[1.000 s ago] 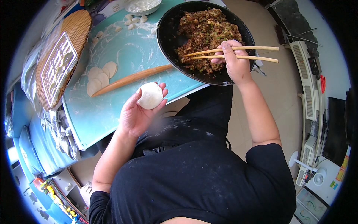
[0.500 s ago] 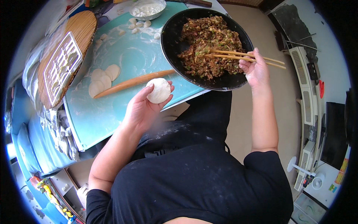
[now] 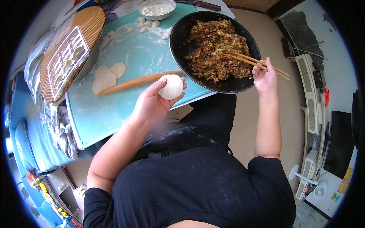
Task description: The person rolls small dough balls into flat circular wrappers using a rolling pin on a floured surface. They then use chopsticks to place a meat and vegetable filling onto each wrapper and fold the edges to seal the dumplings, placing finished units on a tray.
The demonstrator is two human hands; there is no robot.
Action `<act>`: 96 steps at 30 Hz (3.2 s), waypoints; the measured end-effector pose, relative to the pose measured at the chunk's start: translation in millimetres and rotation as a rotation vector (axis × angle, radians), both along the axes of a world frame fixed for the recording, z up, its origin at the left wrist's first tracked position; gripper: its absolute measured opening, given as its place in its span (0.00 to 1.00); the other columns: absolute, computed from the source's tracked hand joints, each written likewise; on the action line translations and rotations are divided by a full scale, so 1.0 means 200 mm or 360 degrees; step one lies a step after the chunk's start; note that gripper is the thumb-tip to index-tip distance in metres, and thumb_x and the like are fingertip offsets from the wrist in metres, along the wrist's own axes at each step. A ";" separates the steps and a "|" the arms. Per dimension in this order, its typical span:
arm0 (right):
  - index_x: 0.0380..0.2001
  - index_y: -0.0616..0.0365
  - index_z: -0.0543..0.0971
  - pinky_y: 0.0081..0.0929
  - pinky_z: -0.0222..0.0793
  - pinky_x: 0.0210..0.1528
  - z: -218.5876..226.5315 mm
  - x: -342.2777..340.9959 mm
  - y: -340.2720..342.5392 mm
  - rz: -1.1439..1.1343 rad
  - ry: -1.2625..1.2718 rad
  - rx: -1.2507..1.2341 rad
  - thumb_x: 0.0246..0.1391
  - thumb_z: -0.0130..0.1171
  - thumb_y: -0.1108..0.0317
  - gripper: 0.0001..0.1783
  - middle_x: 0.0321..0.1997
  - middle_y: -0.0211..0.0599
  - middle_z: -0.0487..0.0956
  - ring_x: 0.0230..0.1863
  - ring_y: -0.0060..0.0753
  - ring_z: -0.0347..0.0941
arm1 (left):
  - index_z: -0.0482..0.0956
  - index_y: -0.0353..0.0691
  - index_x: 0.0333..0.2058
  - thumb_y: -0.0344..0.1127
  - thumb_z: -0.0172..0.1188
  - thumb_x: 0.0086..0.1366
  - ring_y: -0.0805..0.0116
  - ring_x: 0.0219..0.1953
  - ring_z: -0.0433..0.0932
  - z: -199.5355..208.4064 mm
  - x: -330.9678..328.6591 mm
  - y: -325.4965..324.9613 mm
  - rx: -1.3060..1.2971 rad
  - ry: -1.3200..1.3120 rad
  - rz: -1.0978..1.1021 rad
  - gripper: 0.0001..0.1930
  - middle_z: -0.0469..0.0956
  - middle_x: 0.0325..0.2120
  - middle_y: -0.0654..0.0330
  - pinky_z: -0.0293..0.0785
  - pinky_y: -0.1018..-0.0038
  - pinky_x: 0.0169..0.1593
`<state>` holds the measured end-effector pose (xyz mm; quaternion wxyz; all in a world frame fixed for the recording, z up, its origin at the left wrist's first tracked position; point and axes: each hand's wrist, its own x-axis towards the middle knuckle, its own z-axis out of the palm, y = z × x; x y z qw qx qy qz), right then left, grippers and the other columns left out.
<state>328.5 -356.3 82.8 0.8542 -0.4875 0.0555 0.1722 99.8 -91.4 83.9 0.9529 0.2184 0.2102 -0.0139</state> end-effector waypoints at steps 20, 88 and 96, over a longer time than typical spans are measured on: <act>0.31 0.65 0.71 0.30 0.78 0.27 0.24 -0.58 0.33 0.0381 -0.0738 -0.0230 0.62 0.43 0.62 0.16 0.23 0.43 0.76 0.22 0.37 0.77 | 0.65 0.32 0.49 0.45 0.41 0.69 0.59 0.52 0.70 0.06 0.06 -0.09 0.0128 -0.0038 0.0173 0.21 0.71 0.48 0.49 0.68 0.65 0.56; 0.30 0.62 0.71 0.34 0.78 0.26 0.25 -0.68 0.35 0.0356 -0.0911 -0.0002 0.64 0.39 0.58 0.19 0.27 0.39 0.72 0.23 0.37 0.76 | 0.64 0.31 0.50 0.53 0.32 0.69 0.58 0.51 0.70 0.12 -0.15 -0.01 -0.0388 -0.0341 0.0252 0.28 0.70 0.49 0.47 0.66 0.65 0.57; 0.30 0.63 0.71 0.34 0.79 0.28 0.29 -0.70 0.41 0.0375 -0.1046 -0.0093 0.64 0.39 0.59 0.18 0.28 0.39 0.72 0.25 0.35 0.76 | 0.63 0.31 0.53 0.53 0.28 0.69 0.60 0.55 0.67 0.11 -0.16 -0.01 -0.0168 -0.0276 0.0275 0.30 0.66 0.53 0.47 0.65 0.66 0.59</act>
